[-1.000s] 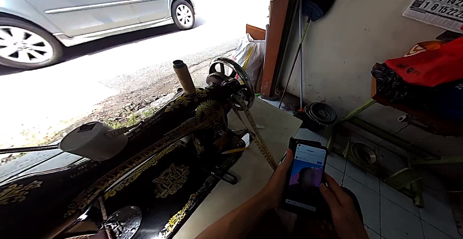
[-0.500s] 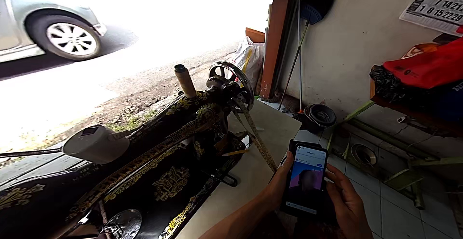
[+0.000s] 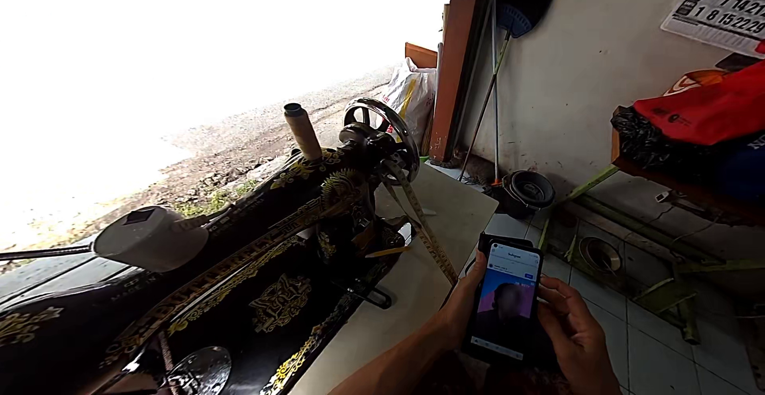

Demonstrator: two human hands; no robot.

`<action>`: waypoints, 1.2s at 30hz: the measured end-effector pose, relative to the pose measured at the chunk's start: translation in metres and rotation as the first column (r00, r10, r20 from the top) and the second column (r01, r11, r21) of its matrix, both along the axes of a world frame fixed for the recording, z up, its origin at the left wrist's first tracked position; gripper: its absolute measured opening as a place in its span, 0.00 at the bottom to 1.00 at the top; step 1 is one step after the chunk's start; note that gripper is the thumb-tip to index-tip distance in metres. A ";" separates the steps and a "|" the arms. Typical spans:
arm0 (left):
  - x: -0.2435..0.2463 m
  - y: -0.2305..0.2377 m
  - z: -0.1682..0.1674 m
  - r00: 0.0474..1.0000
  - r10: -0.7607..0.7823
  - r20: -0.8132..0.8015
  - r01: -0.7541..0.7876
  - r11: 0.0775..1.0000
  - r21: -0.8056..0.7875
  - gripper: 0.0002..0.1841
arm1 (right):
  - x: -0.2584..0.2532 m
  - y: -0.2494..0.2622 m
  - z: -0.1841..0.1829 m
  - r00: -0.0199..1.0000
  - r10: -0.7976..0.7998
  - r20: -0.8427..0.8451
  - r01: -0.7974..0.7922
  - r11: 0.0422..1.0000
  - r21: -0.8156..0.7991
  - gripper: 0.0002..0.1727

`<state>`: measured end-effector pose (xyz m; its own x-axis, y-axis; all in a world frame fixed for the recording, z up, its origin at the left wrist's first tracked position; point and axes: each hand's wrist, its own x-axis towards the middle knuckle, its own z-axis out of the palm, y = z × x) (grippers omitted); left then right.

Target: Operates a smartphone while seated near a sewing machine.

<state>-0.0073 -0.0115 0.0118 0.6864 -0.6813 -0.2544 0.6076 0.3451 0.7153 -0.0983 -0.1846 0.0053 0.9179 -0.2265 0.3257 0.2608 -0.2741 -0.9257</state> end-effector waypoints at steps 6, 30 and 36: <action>0.000 0.000 0.000 1.000 0.003 0.009 -0.002 1.000 -0.017 0.34 | -0.001 0.000 0.001 1.000 -0.001 -0.007 0.001 1.000 0.017 0.21; 0.000 0.000 -0.001 1.000 0.017 0.015 -0.017 1.000 0.000 0.35 | -0.001 0.004 -0.002 1.000 -0.031 0.000 0.031 0.999 -0.016 0.21; 0.000 0.000 0.000 1.000 0.009 0.018 -0.009 1.000 -0.006 0.34 | -0.001 0.005 -0.001 0.999 -0.037 0.000 0.037 0.999 -0.026 0.21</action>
<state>-0.0073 -0.0113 0.0119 0.6970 -0.6764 -0.2381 0.5917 0.3550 0.7238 -0.0996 -0.1797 0.0041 0.9093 -0.2517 0.3314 0.2496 -0.3072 -0.9183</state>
